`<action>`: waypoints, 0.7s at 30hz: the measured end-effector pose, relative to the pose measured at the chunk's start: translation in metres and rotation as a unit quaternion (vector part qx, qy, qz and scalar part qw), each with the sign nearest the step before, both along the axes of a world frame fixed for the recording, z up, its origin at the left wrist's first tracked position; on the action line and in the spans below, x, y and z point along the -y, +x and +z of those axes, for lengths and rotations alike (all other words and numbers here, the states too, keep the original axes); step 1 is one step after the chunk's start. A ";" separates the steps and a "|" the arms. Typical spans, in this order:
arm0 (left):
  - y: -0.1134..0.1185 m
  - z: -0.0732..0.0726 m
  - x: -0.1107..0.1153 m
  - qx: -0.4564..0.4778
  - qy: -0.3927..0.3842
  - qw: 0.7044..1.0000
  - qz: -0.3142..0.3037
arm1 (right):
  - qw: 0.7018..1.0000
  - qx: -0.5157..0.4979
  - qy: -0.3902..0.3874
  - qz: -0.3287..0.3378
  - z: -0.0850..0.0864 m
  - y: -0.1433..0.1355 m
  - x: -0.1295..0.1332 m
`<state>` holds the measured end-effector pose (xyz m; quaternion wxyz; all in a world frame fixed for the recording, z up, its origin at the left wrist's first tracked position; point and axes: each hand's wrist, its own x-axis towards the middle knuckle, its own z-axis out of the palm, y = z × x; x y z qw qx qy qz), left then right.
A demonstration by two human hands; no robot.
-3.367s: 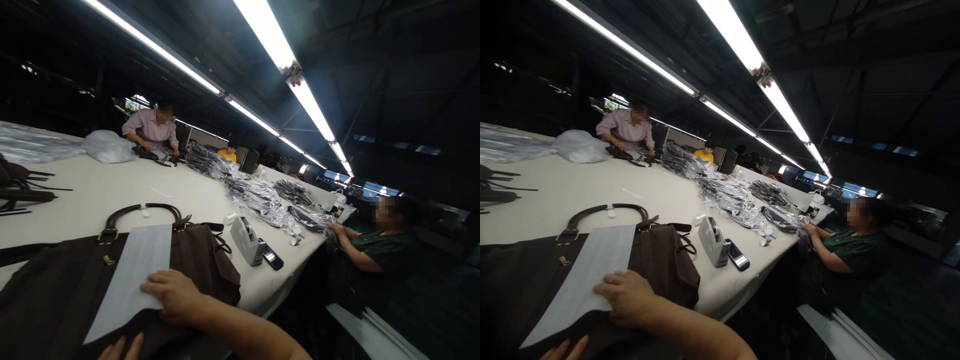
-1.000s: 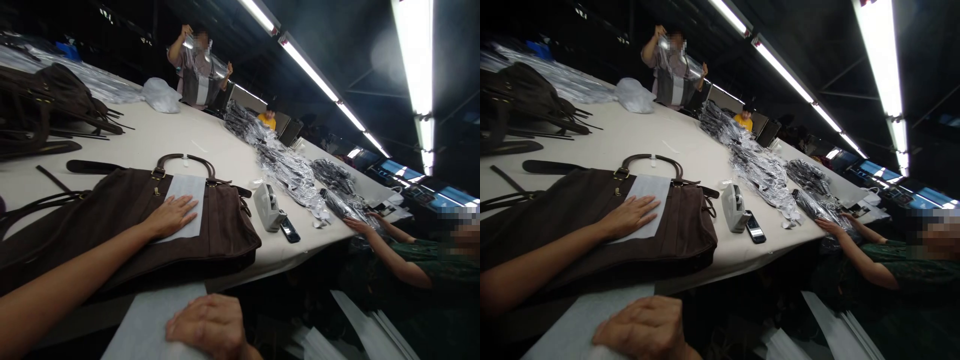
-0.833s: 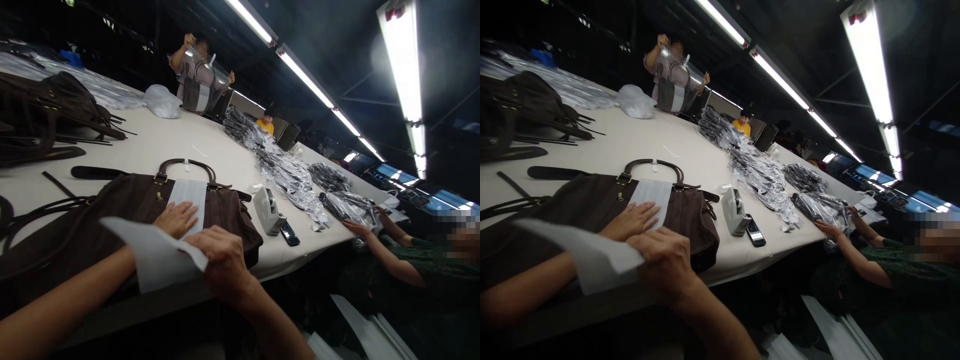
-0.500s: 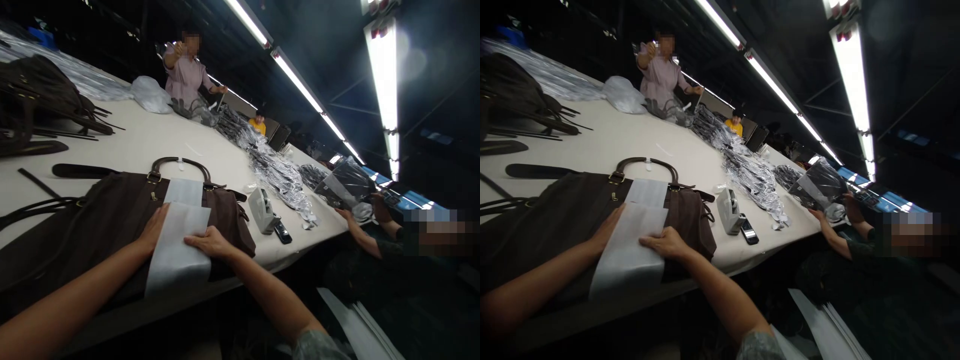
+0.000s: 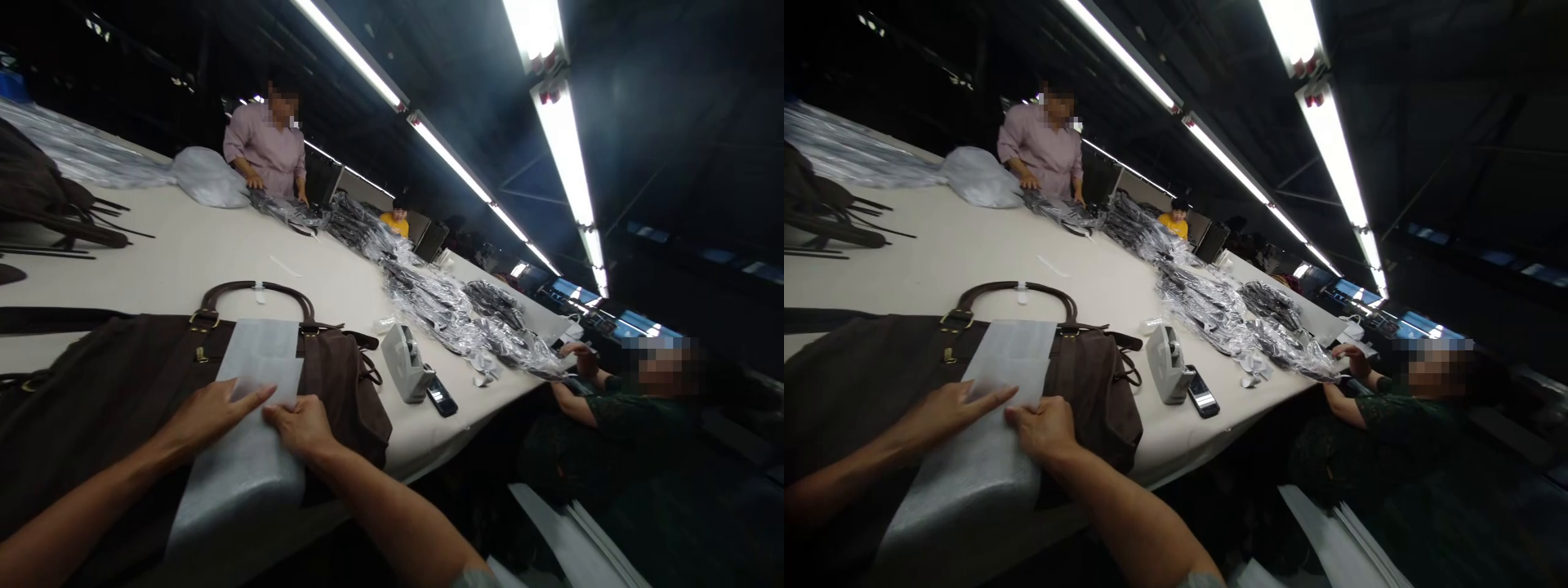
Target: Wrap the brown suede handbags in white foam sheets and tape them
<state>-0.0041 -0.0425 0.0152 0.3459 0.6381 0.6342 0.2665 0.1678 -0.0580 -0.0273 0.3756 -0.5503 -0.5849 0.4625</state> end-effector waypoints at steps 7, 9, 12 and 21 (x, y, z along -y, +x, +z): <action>-0.006 -0.001 0.003 -0.016 -0.029 0.999 0.034 | 0.984 -0.065 0.002 -0.165 0.028 0.003 0.006; -0.007 -0.002 0.006 0.001 -0.038 0.998 0.040 | 0.982 -0.032 0.011 -0.185 0.037 0.004 0.008; -0.009 -0.004 0.008 0.030 -0.040 0.998 0.042 | 0.977 0.132 0.100 -0.134 0.051 0.002 0.010; -0.013 -0.008 0.005 0.078 -0.025 0.995 0.061 | 0.938 0.339 -0.062 -0.037 0.079 -0.027 -0.030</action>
